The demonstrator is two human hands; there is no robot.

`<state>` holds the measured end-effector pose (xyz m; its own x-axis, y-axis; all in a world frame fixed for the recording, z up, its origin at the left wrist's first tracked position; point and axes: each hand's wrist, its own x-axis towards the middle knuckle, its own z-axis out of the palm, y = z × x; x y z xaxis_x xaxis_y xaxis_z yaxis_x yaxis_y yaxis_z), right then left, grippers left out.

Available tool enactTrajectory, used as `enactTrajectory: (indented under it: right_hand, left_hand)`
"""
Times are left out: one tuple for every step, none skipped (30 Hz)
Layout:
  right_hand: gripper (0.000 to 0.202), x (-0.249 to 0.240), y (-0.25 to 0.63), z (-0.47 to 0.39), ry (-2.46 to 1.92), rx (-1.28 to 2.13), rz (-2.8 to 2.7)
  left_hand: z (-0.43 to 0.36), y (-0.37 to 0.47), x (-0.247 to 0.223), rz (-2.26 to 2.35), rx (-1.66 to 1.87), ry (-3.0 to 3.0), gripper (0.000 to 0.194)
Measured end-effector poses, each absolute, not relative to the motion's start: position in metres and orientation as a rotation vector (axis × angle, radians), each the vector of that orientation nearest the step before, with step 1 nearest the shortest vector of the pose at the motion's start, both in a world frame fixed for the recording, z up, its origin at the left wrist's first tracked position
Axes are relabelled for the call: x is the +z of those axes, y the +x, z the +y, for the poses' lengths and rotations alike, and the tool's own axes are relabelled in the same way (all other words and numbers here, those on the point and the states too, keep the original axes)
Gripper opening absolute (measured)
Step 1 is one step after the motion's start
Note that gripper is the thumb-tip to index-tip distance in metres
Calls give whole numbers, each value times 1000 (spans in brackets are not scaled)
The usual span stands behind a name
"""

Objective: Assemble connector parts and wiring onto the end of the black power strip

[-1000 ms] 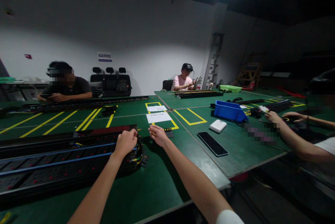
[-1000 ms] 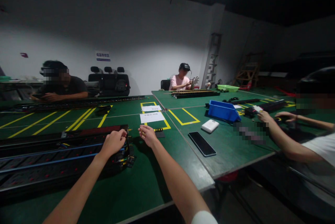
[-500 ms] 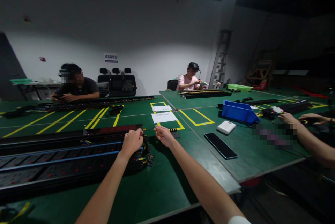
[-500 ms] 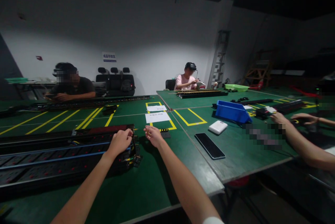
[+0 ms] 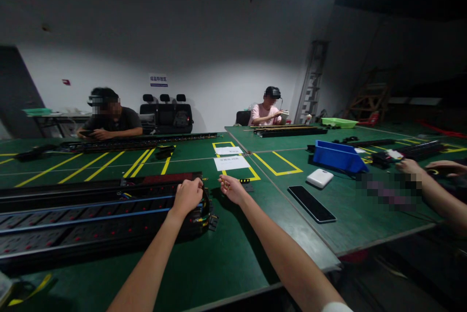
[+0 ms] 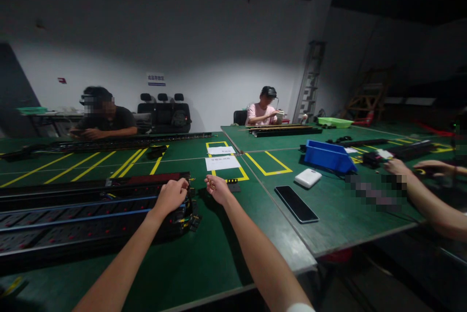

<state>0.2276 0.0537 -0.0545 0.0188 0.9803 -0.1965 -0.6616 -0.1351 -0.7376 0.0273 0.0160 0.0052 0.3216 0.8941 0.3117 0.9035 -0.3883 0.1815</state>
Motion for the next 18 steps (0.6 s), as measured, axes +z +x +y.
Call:
enactTrajectory:
  right_hand:
    - [3, -54, 227, 54, -822, 1526, -514]
    - [3, -54, 227, 54, -823, 1522, -513]
    - [4, -54, 227, 54, -822, 1520, -510]
    - [3, -55, 227, 54, -820, 1520, -509]
    - [3, -55, 227, 55, -818, 1521, -506]
    - [3, -55, 228, 55, -817, 1523, -504]
    - [4, -55, 228, 55, -817, 1525, -501]
    - [4, -55, 228, 55, -818, 1528, -497]
    - [5, -55, 229, 55, -818, 1530, -492]
    - [5, -55, 229, 54, -819, 1532, -486]
    - [5, -55, 229, 54, -820, 1533, -482]
    - [5, -54, 229, 54, -820, 1535, -478]
    - [6, -54, 229, 54, -822, 1535, -476]
    - [6, -54, 229, 54, -823, 1536, -475]
    - [6, -54, 229, 54, -822, 1536, -474]
    - [6, -54, 229, 54, -820, 1536, -471]
    - [6, -54, 229, 54, -819, 1537, -468]
    - [6, -54, 229, 55, -817, 1538, -464]
  left_hand:
    - [16, 27, 5, -1722, -568, -2532, 29]
    - [16, 27, 5, -1722, -567, -2532, 29]
    - [16, 27, 5, -1723, -566, -2533, 29]
    - [16, 27, 5, -1724, -566, -2534, 29]
    - [17, 27, 5, -1725, -566, -2533, 29]
    - [17, 27, 4, -1724, -567, -2534, 29]
    - [17, 27, 4, -1725, -568, -2534, 29]
    - [18, 27, 3, -1726, -569, -2535, 29]
    - [18, 27, 3, -1725, -571, -2537, 28]
    - [19, 27, 2, -1724, -574, -2540, 28]
    - [19, 27, 2, -1722, -576, -2543, 28]
    - [19, 27, 2, -1719, -577, -2544, 28]
    - [19, 27, 2, -1718, -576, -2544, 28]
    - [19, 27, 2, -1718, -573, -2544, 28]
    - [19, 27, 2, -1721, -569, -2543, 28]
    - [18, 27, 3, -1727, -566, -2542, 28]
    - [18, 27, 4, -1732, -564, -2541, 28]
    - [18, 27, 4, -1737, -563, -2542, 29]
